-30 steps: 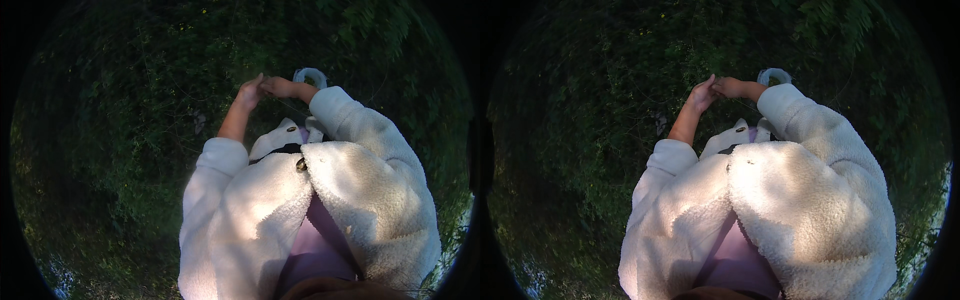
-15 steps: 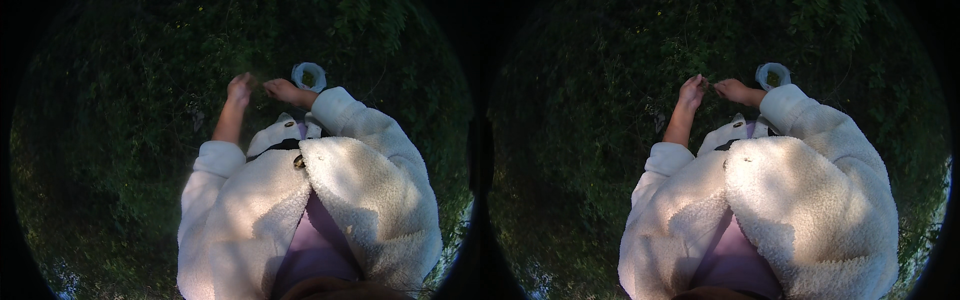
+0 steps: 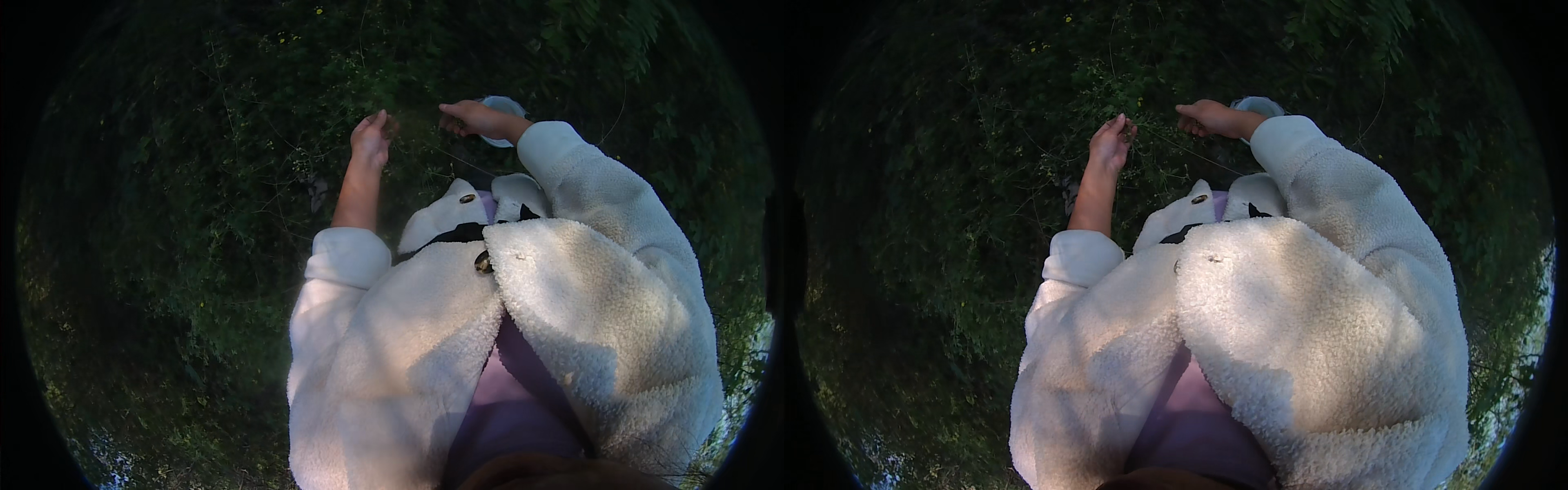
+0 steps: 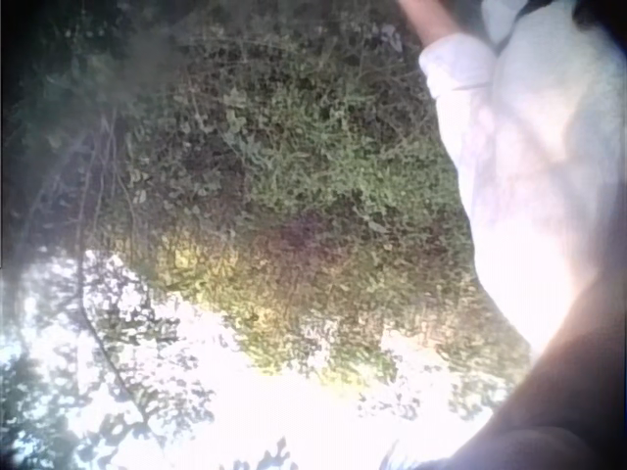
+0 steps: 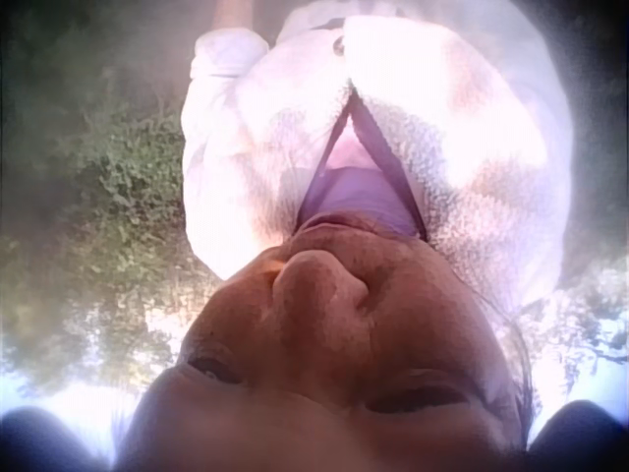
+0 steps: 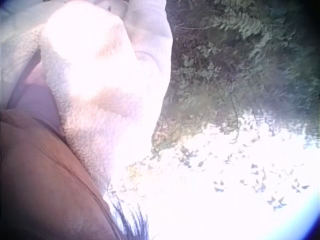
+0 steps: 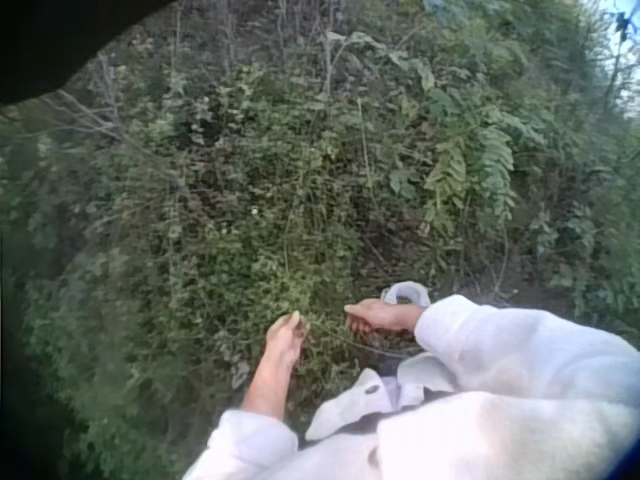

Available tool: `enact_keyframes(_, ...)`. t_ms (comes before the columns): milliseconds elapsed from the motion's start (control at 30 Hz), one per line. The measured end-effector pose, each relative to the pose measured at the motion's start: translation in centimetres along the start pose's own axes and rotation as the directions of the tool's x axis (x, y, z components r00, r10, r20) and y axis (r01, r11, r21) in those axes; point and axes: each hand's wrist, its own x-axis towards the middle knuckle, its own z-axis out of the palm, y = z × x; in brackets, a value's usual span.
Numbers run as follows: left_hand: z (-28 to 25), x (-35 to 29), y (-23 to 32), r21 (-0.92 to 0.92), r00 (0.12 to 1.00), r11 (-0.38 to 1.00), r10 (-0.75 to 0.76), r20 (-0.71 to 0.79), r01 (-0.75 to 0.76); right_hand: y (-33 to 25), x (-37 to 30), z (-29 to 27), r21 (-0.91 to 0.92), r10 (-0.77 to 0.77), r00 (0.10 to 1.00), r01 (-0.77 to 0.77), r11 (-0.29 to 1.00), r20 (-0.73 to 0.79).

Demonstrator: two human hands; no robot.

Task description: The person holds a white bucket containing green plant material, then repeatedly reaches into nearby vegetation to pluck small leaves or stems and place them into the bucket. The person continues this picking and depositing cycle throughout the clip.

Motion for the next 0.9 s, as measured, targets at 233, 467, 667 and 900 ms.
enact_keyframes(233,0.4,0.1,-0.6,0.028,0.999,0.999,-0.026,0.031,0.025,-0.7,1.7,4.3,-0.438,0.065,0.981,0.022,0.898,0.183)
enact_keyframes(467,0.5,-2.5,-0.8,0.308,0.908,0.869,-0.418,0.036,0.388,-0.4,0.2,5.3,-0.164,-0.174,0.98,0.189,0.968,0.1)
enact_keyframes(667,0.8,-4.2,-0.4,0.231,0.949,0.967,-0.167,0.267,0.106,-0.2,-0.7,5.3,-0.21,-0.239,0.969,0.247,0.946,0.062)
enact_keyframes(900,2.5,-5.1,-0.4,0.256,0.971,0.939,0.201,0.126,-0.227,-0.4,-2.2,4.5,0.104,-0.136,0.991,0.134,0.986,0.014)
